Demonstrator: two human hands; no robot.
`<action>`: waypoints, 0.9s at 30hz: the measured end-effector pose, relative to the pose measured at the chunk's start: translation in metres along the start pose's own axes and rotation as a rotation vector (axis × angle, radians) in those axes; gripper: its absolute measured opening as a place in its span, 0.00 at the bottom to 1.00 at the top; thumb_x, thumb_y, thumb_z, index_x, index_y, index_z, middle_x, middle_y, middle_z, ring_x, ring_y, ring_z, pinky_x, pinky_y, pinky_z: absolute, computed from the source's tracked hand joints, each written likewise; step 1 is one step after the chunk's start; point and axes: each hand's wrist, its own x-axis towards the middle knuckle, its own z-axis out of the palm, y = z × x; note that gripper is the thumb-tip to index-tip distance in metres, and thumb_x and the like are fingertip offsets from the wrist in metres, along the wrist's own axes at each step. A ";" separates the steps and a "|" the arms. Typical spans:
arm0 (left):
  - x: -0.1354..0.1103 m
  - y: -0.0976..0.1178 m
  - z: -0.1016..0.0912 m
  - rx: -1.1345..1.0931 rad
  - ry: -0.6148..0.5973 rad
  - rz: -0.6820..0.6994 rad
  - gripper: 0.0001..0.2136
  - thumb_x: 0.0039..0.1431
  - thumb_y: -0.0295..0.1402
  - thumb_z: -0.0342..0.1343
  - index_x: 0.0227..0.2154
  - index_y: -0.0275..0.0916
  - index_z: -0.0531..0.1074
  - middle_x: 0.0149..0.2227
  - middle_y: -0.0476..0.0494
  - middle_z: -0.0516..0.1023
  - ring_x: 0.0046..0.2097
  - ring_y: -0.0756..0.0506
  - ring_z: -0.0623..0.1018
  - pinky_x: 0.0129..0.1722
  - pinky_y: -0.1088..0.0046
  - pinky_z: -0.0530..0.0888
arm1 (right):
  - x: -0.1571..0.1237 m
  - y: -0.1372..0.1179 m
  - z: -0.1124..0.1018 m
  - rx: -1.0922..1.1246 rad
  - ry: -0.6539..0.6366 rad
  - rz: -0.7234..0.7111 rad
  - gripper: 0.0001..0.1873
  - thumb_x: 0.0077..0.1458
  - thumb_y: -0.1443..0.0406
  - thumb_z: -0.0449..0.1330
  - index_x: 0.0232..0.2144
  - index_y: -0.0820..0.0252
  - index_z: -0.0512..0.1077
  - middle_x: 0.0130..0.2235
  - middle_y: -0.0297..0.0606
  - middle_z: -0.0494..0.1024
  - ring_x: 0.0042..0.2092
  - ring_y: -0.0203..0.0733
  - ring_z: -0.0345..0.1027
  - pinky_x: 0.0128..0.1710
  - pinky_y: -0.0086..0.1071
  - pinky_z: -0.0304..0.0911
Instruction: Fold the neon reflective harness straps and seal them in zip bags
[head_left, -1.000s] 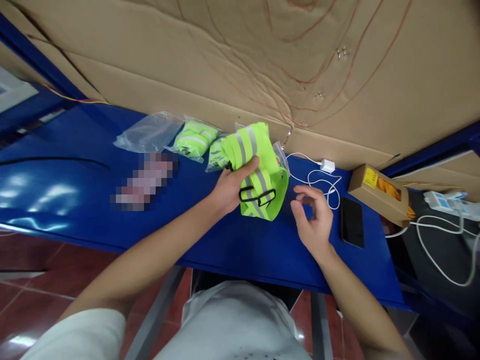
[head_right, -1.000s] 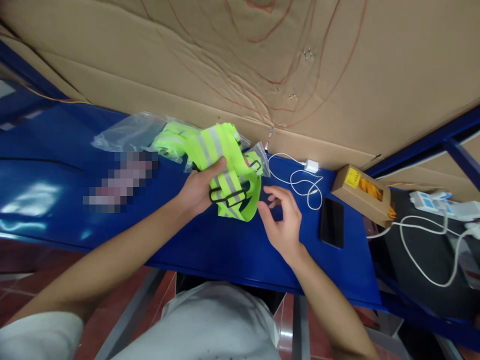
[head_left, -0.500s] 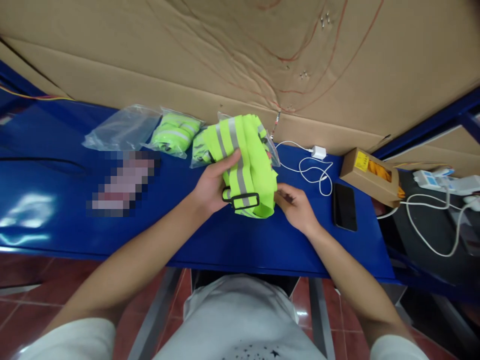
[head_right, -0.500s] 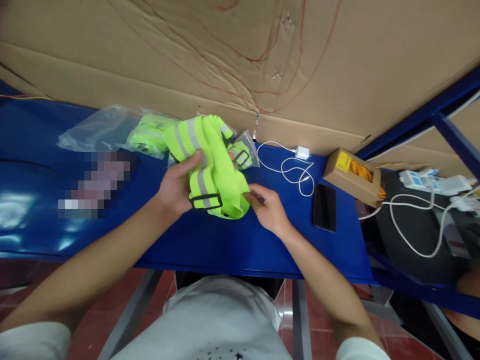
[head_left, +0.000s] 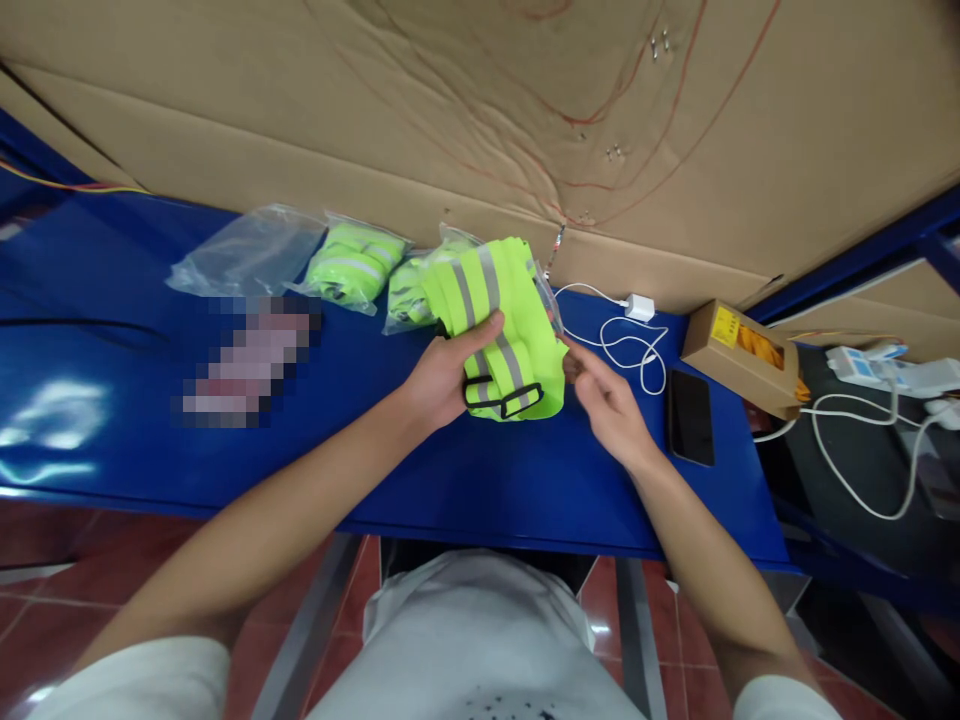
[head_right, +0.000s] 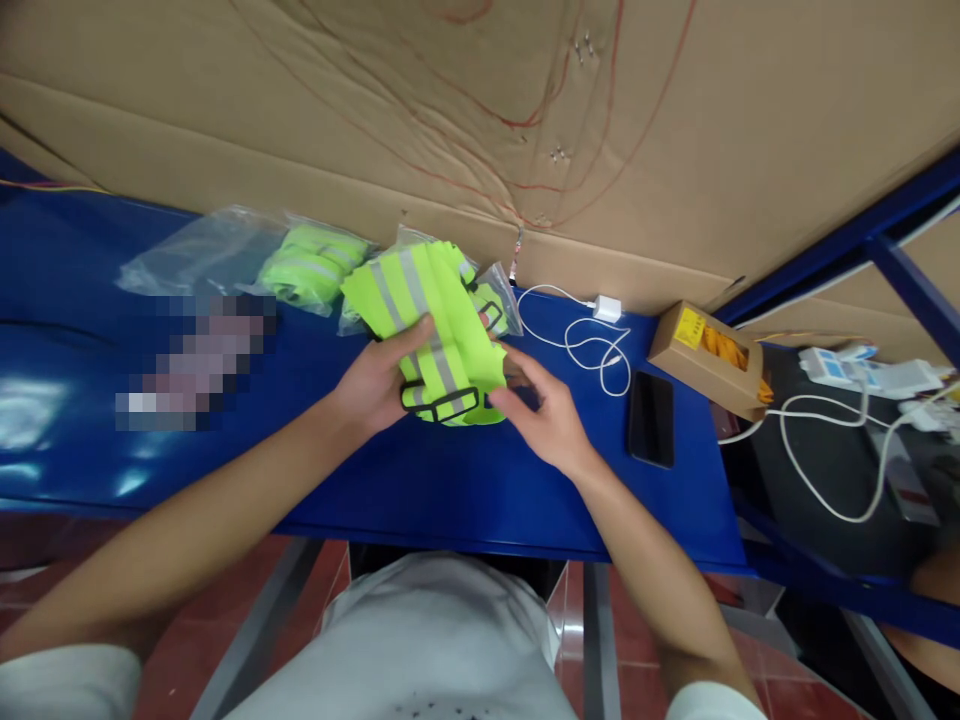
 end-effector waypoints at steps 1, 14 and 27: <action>-0.001 -0.001 0.000 0.002 -0.003 0.000 0.22 0.57 0.42 0.70 0.51 0.35 0.81 0.53 0.35 0.84 0.62 0.29 0.79 0.63 0.51 0.78 | -0.001 -0.001 0.002 -0.041 0.015 -0.036 0.30 0.66 0.45 0.59 0.62 0.52 0.71 0.56 0.43 0.80 0.57 0.49 0.76 0.58 0.46 0.72; -0.009 -0.004 0.001 0.037 -0.130 -0.055 0.23 0.55 0.45 0.71 0.50 0.37 0.82 0.52 0.35 0.85 0.60 0.27 0.80 0.60 0.51 0.79 | 0.002 0.009 0.010 -0.030 0.152 -0.022 0.14 0.56 0.57 0.70 0.36 0.54 0.70 0.31 0.30 0.74 0.32 0.36 0.68 0.35 0.32 0.67; -0.011 -0.004 0.004 0.024 -0.313 -0.124 0.27 0.58 0.48 0.69 0.55 0.35 0.79 0.56 0.32 0.82 0.64 0.28 0.76 0.64 0.51 0.75 | 0.001 0.007 0.003 -0.239 0.103 0.019 0.07 0.60 0.60 0.65 0.33 0.56 0.72 0.30 0.31 0.76 0.31 0.37 0.69 0.36 0.32 0.65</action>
